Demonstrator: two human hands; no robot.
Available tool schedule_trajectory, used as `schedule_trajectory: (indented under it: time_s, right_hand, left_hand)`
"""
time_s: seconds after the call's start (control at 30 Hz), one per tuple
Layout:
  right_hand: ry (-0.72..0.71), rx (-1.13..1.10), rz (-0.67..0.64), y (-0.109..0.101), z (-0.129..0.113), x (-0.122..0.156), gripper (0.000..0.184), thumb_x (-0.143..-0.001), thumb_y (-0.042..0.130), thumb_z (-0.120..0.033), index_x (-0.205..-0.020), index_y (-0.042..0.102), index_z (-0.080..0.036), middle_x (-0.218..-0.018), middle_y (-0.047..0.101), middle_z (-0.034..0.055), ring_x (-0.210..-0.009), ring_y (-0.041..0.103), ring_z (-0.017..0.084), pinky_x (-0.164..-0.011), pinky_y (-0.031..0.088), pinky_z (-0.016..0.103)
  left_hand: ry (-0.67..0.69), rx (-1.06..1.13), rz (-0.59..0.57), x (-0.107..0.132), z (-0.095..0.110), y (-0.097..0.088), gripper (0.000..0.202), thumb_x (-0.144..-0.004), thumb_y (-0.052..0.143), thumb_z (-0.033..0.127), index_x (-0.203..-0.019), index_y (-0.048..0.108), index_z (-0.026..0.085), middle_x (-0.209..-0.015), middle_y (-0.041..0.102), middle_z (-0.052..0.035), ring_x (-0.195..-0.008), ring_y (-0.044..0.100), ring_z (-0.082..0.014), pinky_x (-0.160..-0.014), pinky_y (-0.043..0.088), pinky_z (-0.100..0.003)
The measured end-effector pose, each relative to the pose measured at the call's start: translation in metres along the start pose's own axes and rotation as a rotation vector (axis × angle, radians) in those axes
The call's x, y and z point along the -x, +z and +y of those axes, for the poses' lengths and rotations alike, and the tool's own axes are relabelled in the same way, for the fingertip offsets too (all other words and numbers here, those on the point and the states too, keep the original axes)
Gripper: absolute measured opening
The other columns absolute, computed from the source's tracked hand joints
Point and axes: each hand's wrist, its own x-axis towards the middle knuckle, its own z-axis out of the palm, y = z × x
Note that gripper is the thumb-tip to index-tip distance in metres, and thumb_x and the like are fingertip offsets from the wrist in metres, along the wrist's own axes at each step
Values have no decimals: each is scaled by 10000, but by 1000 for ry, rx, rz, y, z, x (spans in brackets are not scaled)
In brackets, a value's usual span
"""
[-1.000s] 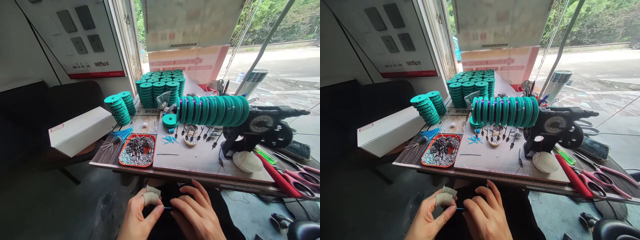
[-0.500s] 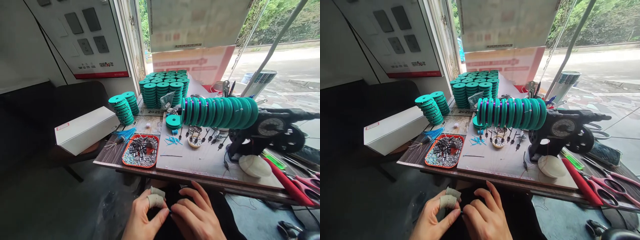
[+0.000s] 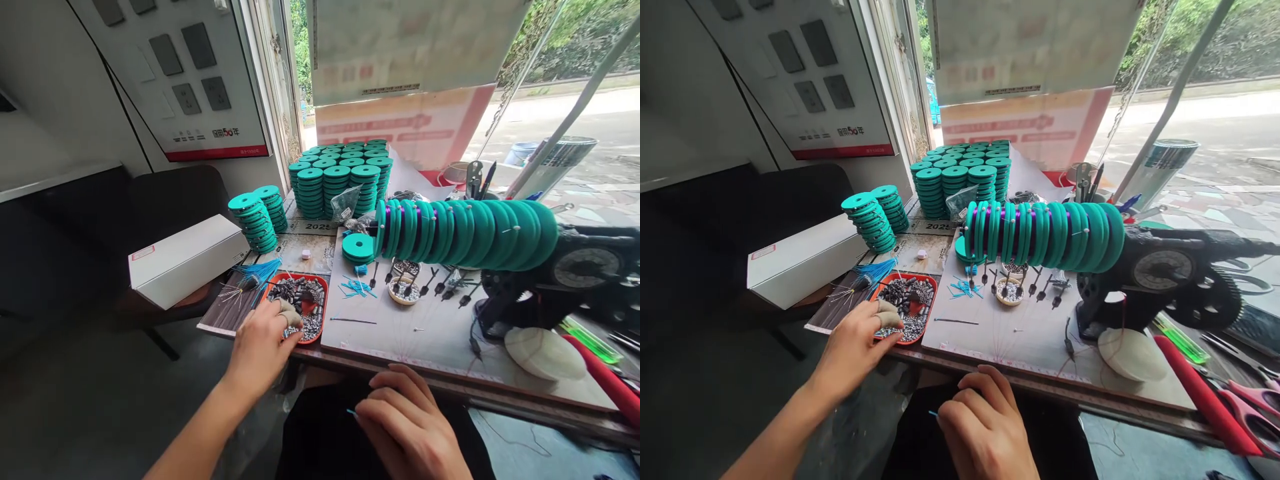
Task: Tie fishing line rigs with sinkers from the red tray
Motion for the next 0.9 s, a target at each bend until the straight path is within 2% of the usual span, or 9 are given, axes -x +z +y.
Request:
schedule_trajectory:
  time_s: [0.13,0.33,0.5,0.63,0.77,0.9]
  right_hand:
    - [42,-18,24,4,0,1,280,-892,444,-206,-646,576,-200,-537,572,-43,-698,540,101,-863,346,254]
    - [99,-55,46,7,3,8,287,-896,436,-217,-650,582,-200,-550,576,-40,-719,520,108,-901,316,262]
    - [129,-41,37,7,4,10,260,-882,457,-221,-660,590,-208,-562,587,-41,-709,540,106,-890,332,263]
    - [126,-14,23,4,5,7,241,-863,471,-201,-647,578,-211,-560,586,-41,-679,545,106,-849,359,265]
    - [80,1,-32,-1,6,4,146,-805,534,-159,-675,574,-211,-578,598,-49,-677,553,109,-830,371,262]
    - [71,17,-55,-2,7,2,143,-797,534,-144,-674,562,-212,-577,602,-50,-668,562,106,-820,383,263]
  left_hand:
    - [25,-133,-106,-24,2,-1,73,-744,639,157,-744,649,230,-862,620,-22,-904,529,-237,-776,418,-363]
    - [41,-146,-147,-28,6,1,123,-763,580,132,-694,632,221,-827,612,-21,-871,525,-221,-756,405,-340]
    - [34,-90,-120,-30,3,2,116,-784,547,144,-746,622,223,-845,619,-20,-868,541,-215,-747,404,-310]
    - [19,-3,-83,-31,1,5,144,-803,501,132,-795,618,217,-833,650,-14,-801,587,-174,-701,398,-255]
    - [5,98,-41,-31,-1,5,160,-776,516,116,-726,626,221,-757,669,8,-731,604,-154,-656,384,-228]
    - [-40,237,19,-31,-3,5,154,-722,536,101,-656,628,206,-680,680,23,-663,616,-133,-651,415,-212]
